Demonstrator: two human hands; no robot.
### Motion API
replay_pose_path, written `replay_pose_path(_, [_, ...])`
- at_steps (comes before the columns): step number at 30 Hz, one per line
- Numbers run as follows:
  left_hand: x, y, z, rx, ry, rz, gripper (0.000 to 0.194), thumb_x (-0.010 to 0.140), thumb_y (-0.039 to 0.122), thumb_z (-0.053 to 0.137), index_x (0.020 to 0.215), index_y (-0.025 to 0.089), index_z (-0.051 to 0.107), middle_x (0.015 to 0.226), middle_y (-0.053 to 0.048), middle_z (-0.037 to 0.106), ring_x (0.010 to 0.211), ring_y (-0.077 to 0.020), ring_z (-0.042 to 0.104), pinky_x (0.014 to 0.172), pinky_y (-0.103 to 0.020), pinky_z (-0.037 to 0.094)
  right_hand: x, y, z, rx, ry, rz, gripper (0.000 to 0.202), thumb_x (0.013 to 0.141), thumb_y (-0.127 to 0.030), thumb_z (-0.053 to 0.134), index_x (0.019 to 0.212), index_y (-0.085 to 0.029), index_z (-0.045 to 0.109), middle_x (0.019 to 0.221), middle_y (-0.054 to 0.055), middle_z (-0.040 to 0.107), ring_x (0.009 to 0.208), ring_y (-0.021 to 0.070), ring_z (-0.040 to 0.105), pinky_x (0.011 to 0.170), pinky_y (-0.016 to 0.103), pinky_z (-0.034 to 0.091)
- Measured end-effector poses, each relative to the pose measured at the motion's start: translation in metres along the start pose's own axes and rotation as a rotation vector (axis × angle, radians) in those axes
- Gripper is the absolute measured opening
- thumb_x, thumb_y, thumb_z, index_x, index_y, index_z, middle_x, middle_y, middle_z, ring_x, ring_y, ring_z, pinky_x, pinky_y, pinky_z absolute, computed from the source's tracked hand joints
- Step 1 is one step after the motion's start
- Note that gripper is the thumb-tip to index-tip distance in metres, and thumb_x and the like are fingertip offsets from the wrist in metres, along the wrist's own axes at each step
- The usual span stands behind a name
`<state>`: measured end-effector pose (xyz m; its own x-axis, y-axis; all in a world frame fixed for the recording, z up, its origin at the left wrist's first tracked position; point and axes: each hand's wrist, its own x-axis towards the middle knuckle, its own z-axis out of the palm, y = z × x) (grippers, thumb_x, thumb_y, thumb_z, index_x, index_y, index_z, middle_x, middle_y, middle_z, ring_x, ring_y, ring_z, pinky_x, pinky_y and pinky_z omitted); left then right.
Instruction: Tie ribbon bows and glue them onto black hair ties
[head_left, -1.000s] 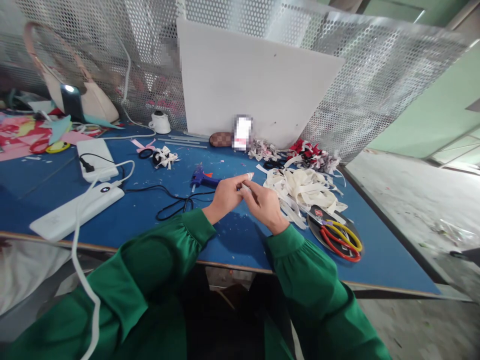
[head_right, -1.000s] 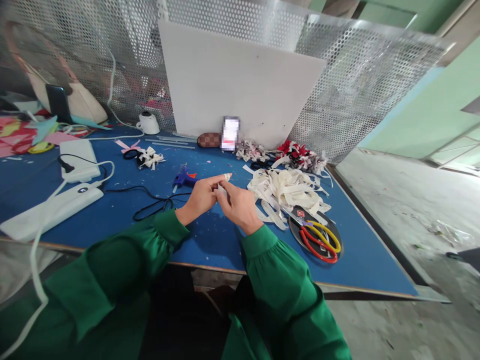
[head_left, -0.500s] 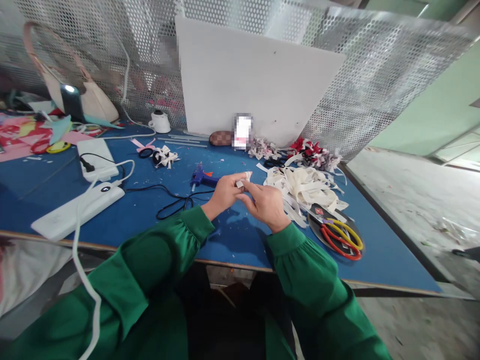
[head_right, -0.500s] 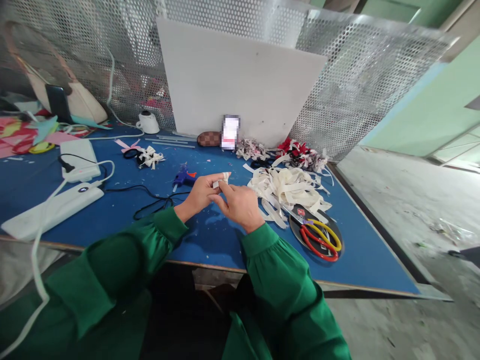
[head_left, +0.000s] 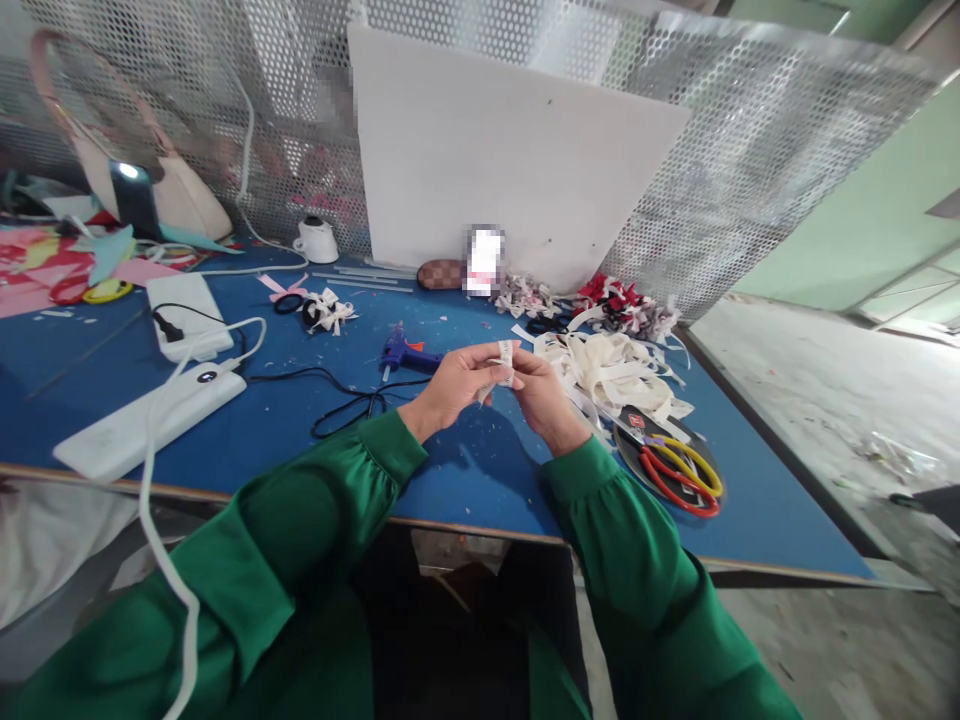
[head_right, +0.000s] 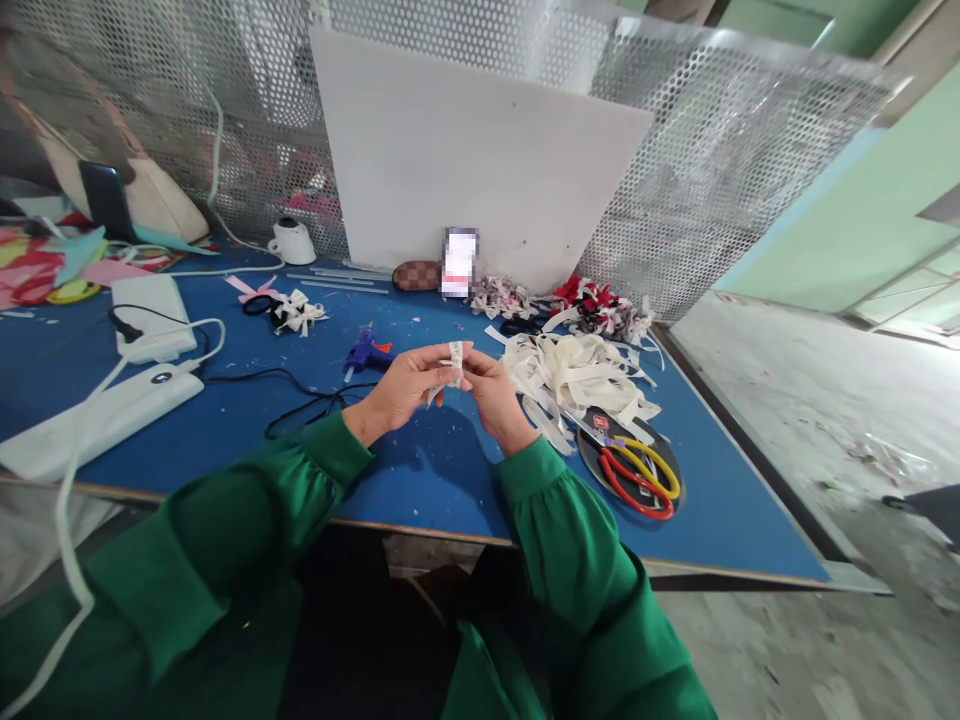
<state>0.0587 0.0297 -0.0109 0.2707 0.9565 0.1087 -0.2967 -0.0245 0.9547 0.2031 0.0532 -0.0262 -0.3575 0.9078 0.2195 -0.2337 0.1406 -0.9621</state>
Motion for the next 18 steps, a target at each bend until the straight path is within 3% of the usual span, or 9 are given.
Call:
replay_pose_path(5, [-0.001,0.003,0.001,-0.057,0.03,0.01,0.064,0.072,0.033,0.081,0.13,0.012,0.067,0.078,-0.006,0.075,0.048,-0.0059,0.045,0.048,-0.023,0.04,-0.001,0.0,-0.003,-0.221,0.071,-0.078,0.024,0.079,-0.045,0.068,0.08,-0.021,0.065,0.074,0.0,0.064,0.071,0.0175,0.058,0.069,0.032,0.048])
replay_pose_path(8, [-0.001,0.005,0.001,-0.064,0.067,0.041,0.063,0.071,0.032,0.082,0.13,0.012,0.068,0.071,-0.002,0.072,0.045,-0.0041,0.039,0.048,-0.023,0.04,0.001,0.001,-0.01,-0.445,0.043,-0.137,0.025,0.084,-0.045,0.063,0.075,-0.021,0.06,0.072,0.0,0.063,0.073,0.0177,0.057,0.072,0.031,0.045])
replay_pose_path(11, [0.0,0.007,0.0,-0.083,0.087,0.048,0.068,0.069,0.032,0.083,0.132,0.012,0.066,0.071,-0.002,0.072,0.047,-0.0051,0.043,0.047,-0.023,0.038,0.0,0.001,-0.014,-0.634,-0.018,-0.12,0.031,0.092,-0.046,0.052,0.073,-0.022,0.056,0.072,0.001,0.063,0.073,0.0179,0.058,0.073,0.032,0.044])
replay_pose_path(15, [0.002,0.006,-0.003,-0.1,0.1,0.055,0.071,0.069,0.031,0.083,0.134,0.011,0.064,0.064,0.0,0.068,0.046,-0.006,0.045,0.047,-0.023,0.036,-0.001,-0.005,-0.014,-0.651,-0.105,-0.035,0.038,0.097,-0.05,0.042,0.074,-0.022,0.054,0.073,0.001,0.065,0.072,0.0177,0.061,0.074,0.032,0.046])
replay_pose_path(18, [0.004,0.003,-0.006,-0.074,0.139,0.076,0.069,0.071,0.032,0.082,0.134,0.013,0.064,0.068,-0.001,0.071,0.048,-0.0069,0.048,0.047,-0.023,0.037,-0.001,-0.012,-0.013,-0.557,-0.04,0.01,0.034,0.092,-0.05,0.05,0.072,-0.023,0.052,0.069,0.0,0.063,0.071,0.0176,0.063,0.073,0.032,0.047])
